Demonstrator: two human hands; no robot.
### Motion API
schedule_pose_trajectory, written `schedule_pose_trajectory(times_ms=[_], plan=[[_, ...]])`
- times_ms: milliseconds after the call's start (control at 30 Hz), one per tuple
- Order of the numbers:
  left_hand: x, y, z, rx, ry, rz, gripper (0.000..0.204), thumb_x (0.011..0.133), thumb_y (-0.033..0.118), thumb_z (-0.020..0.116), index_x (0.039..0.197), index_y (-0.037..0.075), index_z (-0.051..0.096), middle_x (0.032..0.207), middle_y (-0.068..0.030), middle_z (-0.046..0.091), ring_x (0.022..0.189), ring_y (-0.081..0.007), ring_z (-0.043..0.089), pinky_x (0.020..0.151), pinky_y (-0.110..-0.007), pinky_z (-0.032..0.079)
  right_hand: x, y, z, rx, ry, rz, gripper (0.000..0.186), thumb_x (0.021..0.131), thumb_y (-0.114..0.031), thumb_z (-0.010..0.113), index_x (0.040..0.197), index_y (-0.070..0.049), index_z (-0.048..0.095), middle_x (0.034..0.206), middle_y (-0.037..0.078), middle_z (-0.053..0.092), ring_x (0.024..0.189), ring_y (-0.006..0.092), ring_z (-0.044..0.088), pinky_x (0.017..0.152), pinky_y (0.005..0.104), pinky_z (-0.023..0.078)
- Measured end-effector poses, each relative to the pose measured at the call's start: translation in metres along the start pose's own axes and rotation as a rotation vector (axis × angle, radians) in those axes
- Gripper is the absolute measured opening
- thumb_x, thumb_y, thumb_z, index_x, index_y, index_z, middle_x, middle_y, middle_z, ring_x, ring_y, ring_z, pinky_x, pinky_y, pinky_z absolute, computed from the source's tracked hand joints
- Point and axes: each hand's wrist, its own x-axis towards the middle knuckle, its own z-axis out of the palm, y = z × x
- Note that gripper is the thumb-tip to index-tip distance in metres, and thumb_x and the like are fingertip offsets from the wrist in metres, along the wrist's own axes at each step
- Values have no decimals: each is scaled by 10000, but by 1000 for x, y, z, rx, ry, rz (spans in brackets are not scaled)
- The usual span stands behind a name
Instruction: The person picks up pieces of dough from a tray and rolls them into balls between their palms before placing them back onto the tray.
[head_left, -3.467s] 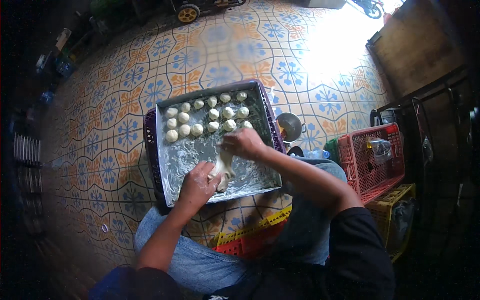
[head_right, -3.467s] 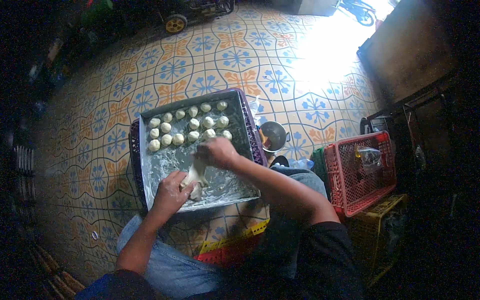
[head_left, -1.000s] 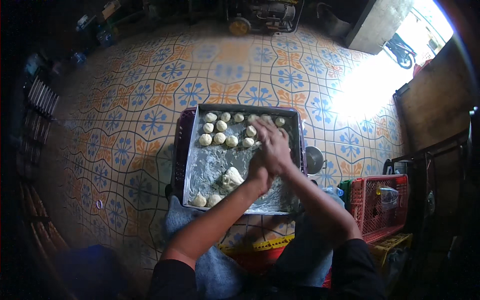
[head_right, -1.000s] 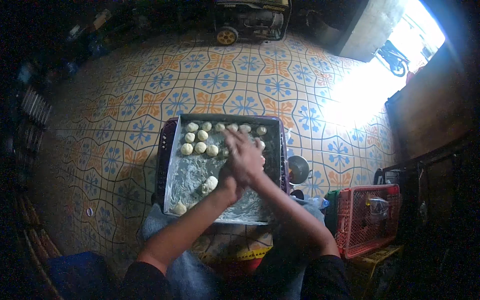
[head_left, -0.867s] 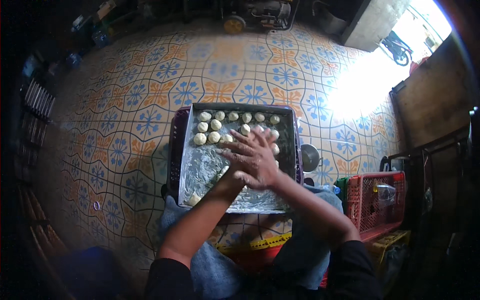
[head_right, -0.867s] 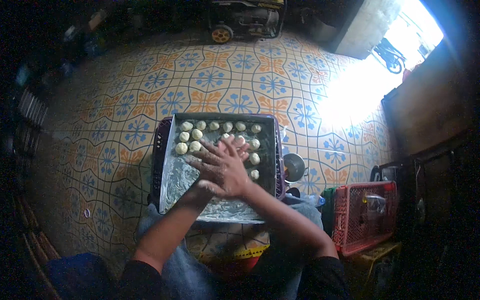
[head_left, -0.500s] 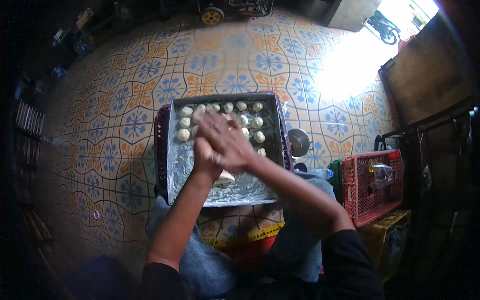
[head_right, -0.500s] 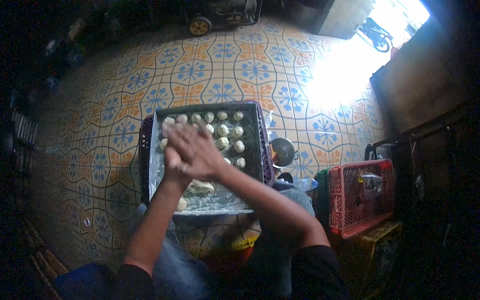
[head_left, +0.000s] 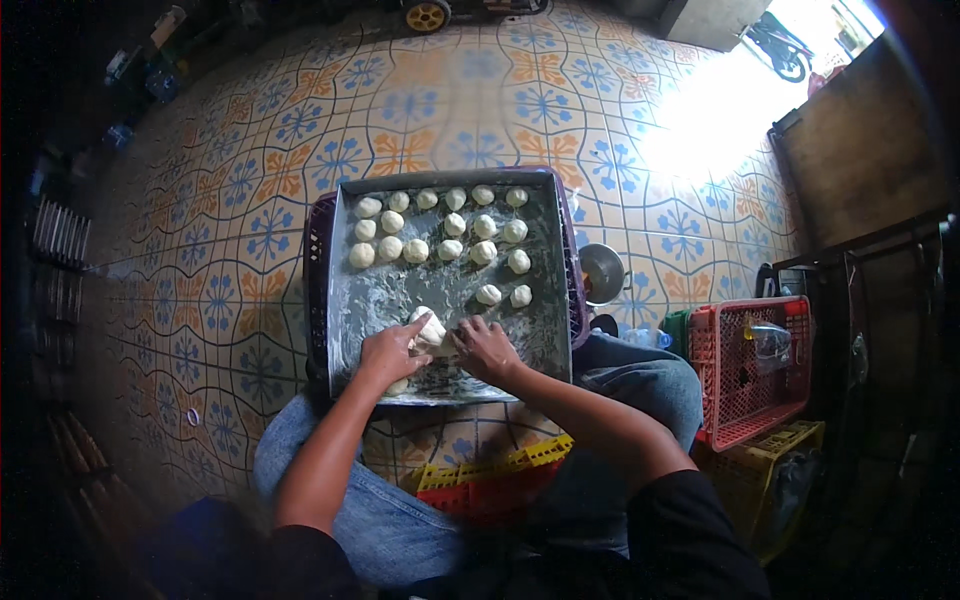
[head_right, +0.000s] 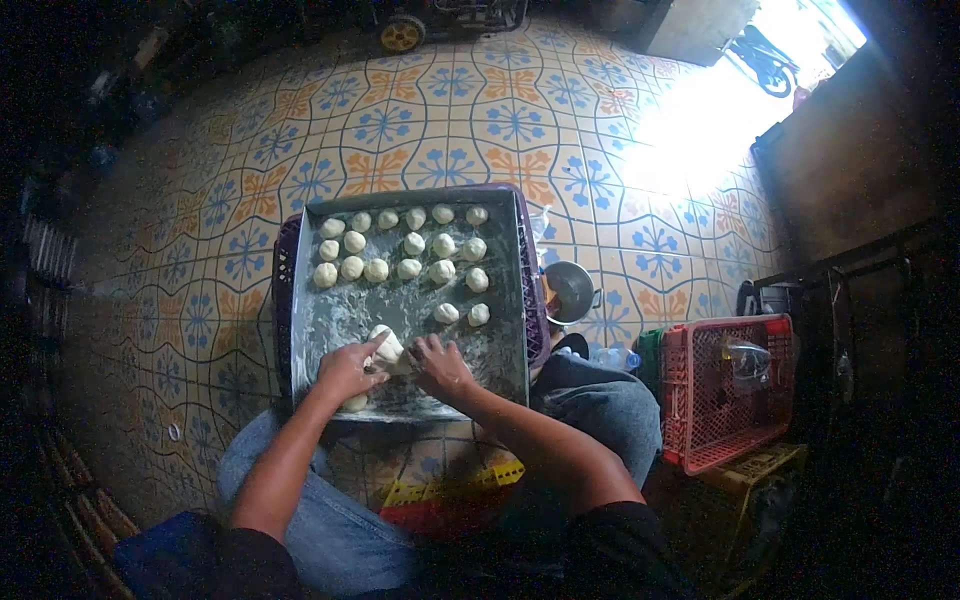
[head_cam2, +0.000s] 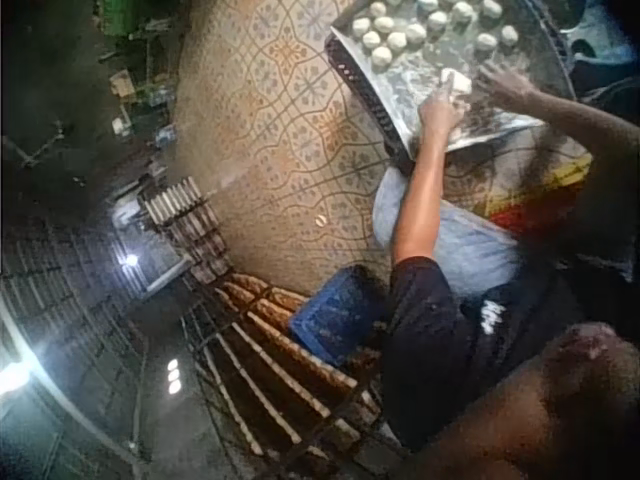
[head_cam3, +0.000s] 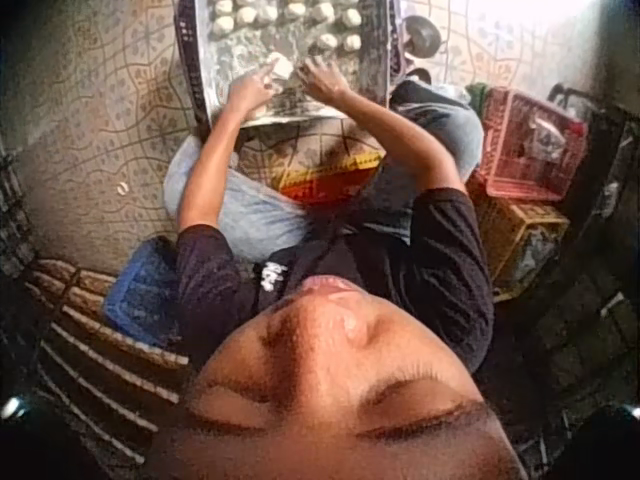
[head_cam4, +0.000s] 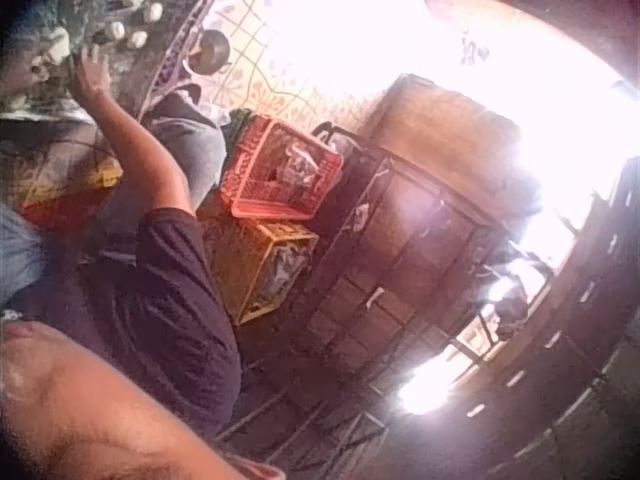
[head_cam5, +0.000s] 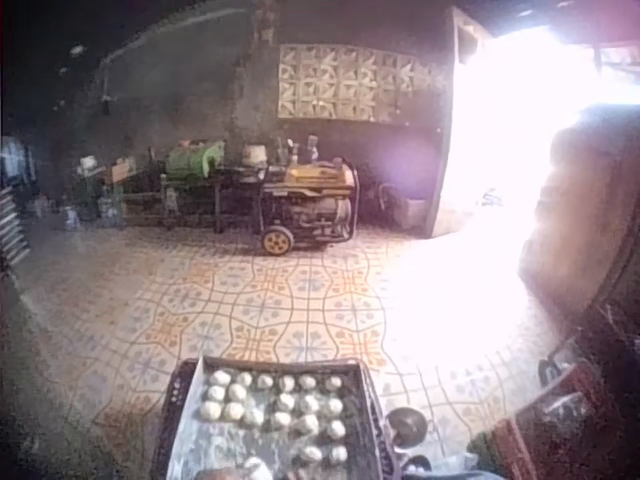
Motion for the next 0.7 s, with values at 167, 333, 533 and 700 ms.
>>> schedule_pose_trajectory(times_ms=[167,333,533,700], plan=[[2,1,16,-20,134,-99,642,734,435,852,1341,314,682,952,-104,751,895,-304,732,796,-447,565,10,-12,1,98,37,31,488,908,-285,641,1353,-103,559,1170,102,616,1107,298,605,874,488,499],[12,-7,30,-46,201,-68,578,702,442,861,1249,299,744,874,-107,747,843,-302,725,744,-447,553,12,-23,-5,354,14,176,463,901,-239,631,1341,-113,563,1221,118,615,1168,352,617,911,506,518],[18,-15,44,61,219,-85,384,764,325,811,1145,292,785,877,-83,757,825,-284,737,715,-433,556,13,-40,-14,447,26,114,276,919,-289,649,1078,-73,710,1019,189,703,962,407,681,807,495,553],[15,-26,39,26,212,-153,268,774,247,749,1035,266,807,873,-112,752,845,-300,737,710,-459,549,3,-43,-111,664,-183,31,188,953,-189,633,996,-30,723,867,223,703,820,403,694,733,461,548]])
